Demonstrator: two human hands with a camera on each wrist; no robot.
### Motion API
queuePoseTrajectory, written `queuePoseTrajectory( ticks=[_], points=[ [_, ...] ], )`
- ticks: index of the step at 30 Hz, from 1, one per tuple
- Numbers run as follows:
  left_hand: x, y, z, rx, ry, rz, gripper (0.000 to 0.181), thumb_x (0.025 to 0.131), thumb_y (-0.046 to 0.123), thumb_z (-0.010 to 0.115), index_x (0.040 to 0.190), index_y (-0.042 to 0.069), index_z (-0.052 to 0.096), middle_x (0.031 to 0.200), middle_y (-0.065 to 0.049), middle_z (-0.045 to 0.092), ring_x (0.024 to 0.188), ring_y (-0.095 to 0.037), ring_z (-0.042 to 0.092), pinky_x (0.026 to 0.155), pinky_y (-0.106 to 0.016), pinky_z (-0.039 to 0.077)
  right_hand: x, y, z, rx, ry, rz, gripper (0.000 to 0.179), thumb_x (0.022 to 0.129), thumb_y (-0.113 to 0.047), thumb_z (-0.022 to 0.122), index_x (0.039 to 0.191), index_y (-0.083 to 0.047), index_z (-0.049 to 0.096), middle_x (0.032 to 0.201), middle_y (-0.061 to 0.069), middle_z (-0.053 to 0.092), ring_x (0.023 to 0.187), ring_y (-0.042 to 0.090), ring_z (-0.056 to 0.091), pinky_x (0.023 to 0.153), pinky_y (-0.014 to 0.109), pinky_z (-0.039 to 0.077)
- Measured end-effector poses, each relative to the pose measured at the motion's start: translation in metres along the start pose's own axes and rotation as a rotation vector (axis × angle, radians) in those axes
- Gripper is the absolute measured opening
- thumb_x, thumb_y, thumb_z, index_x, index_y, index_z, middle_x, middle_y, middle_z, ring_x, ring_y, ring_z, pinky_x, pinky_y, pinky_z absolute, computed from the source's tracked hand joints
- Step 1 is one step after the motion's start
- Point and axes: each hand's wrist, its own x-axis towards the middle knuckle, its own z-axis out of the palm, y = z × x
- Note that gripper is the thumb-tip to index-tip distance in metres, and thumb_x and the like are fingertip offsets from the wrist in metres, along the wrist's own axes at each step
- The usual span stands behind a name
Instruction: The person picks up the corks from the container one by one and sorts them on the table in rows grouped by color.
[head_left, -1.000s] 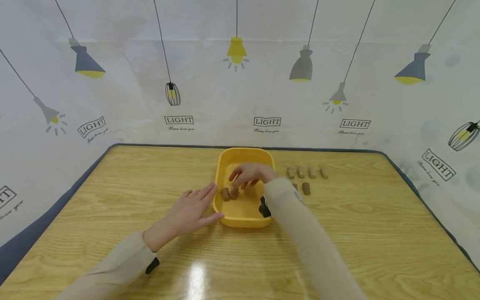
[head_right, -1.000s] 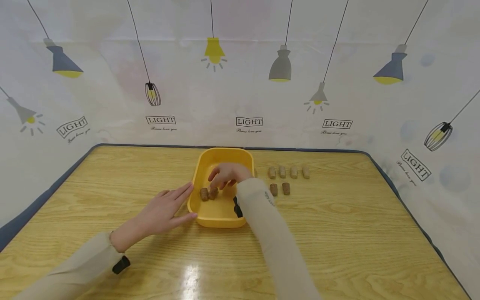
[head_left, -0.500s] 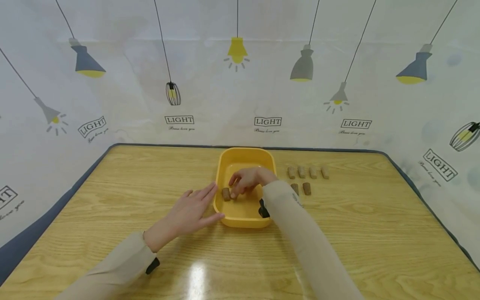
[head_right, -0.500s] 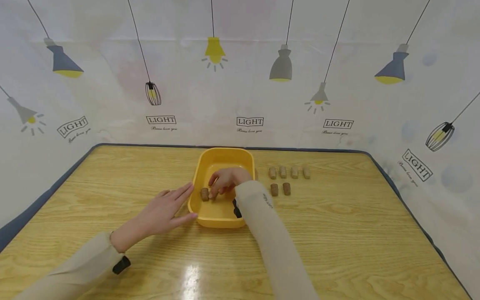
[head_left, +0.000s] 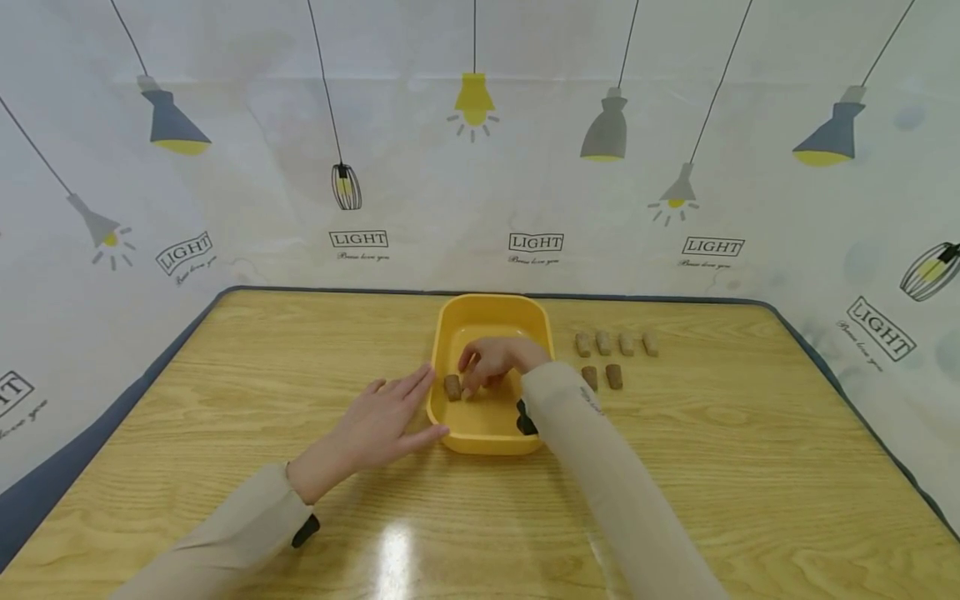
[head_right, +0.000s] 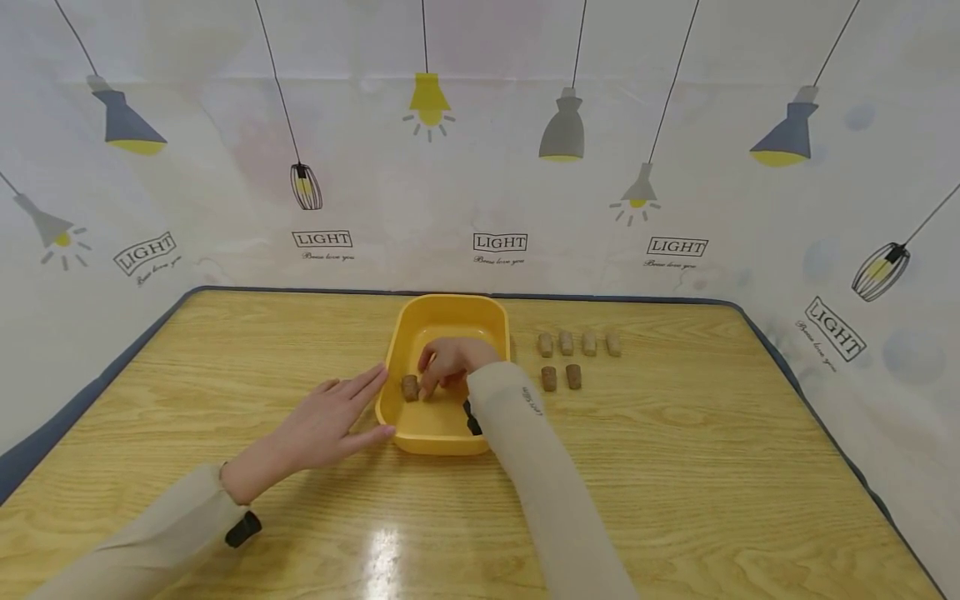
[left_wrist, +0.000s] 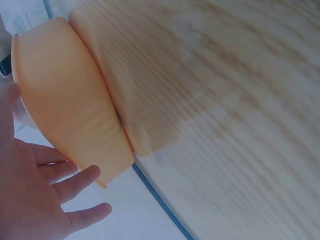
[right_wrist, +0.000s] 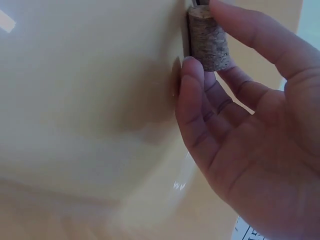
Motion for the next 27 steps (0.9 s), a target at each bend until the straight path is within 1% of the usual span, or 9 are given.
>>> queuePoseTrajectory(
  ticks=[5,10,15,18,20,24,27],
  points=[
    [-0.001,0.001,-0.001,-0.009,-0.003,0.001,0.079,0.086,0.060,0.035,0.137,0.001,0.027,0.140,-0.012,0.028,0.122,-0.025,0.034,0.092,-0.051,0.028,-0.001,0.005,-0.005,0.042,0.030,-0.047,0.037,0.078,-0.009,0.065,0.111,-0.005,0.049,0.088,0.005,0.056,0.073,0.014,0.050,0.067,0.025,0.043],
    [0.000,0.001,-0.001,-0.012,-0.009,-0.001,0.079,0.086,0.060,0.035,0.137,0.000,0.028,0.140,-0.013,0.028,0.122,-0.025,0.033,0.093,-0.051,0.027,-0.004,0.007,-0.011,0.070,0.072,-0.068,0.037,0.079,-0.009,0.064,0.113,-0.006,0.050,0.095,0.006,0.056,0.078,0.020,0.055,0.071,0.030,0.044],
    [0.000,0.001,-0.001,-0.017,-0.014,-0.008,0.079,0.086,0.061,0.034,0.137,0.001,0.028,0.140,-0.012,0.028,0.122,-0.024,0.033,0.093,-0.051,0.027,-0.010,0.007,-0.020,0.026,0.138,-0.104,0.036,0.079,-0.013,0.064,0.112,-0.009,0.054,0.095,0.004,0.055,0.079,0.018,0.051,0.068,0.029,0.041],
    [0.000,0.001,-0.001,-0.016,-0.013,-0.008,0.079,0.086,0.061,0.034,0.137,0.001,0.028,0.140,-0.012,0.028,0.122,-0.024,0.033,0.093,-0.051,0.028,-0.015,0.005,-0.027,-0.001,0.173,-0.130,0.036,0.078,-0.014,0.064,0.113,-0.009,0.055,0.097,0.004,0.055,0.080,0.016,0.049,0.066,0.029,0.039],
    [0.000,0.001,-0.001,-0.016,-0.015,-0.007,0.079,0.086,0.061,0.034,0.137,0.001,0.028,0.140,-0.012,0.028,0.122,-0.024,0.034,0.093,-0.051,0.028,-0.018,0.003,-0.033,-0.005,0.189,-0.139,0.036,0.079,-0.013,0.063,0.113,-0.008,0.055,0.097,0.005,0.056,0.081,0.016,0.049,0.066,0.029,0.040],
    [0.001,0.002,-0.001,-0.020,-0.013,-0.004,0.079,0.086,0.060,0.035,0.137,0.000,0.028,0.140,-0.013,0.028,0.121,-0.025,0.034,0.092,-0.051,0.028,-0.025,0.003,-0.044,-0.046,0.236,-0.163,0.036,0.078,-0.014,0.064,0.112,-0.008,0.056,0.095,0.005,0.057,0.080,0.017,0.051,0.063,0.029,0.040],
    [0.001,0.002,-0.001,-0.024,-0.016,-0.011,0.079,0.086,0.060,0.035,0.137,0.000,0.028,0.140,-0.013,0.027,0.122,-0.025,0.033,0.093,-0.051,0.027,-0.033,0.004,-0.051,-0.069,0.257,-0.172,0.035,0.078,-0.014,0.063,0.112,-0.007,0.056,0.093,0.005,0.057,0.079,0.020,0.052,0.060,0.028,0.039]
  ],
)
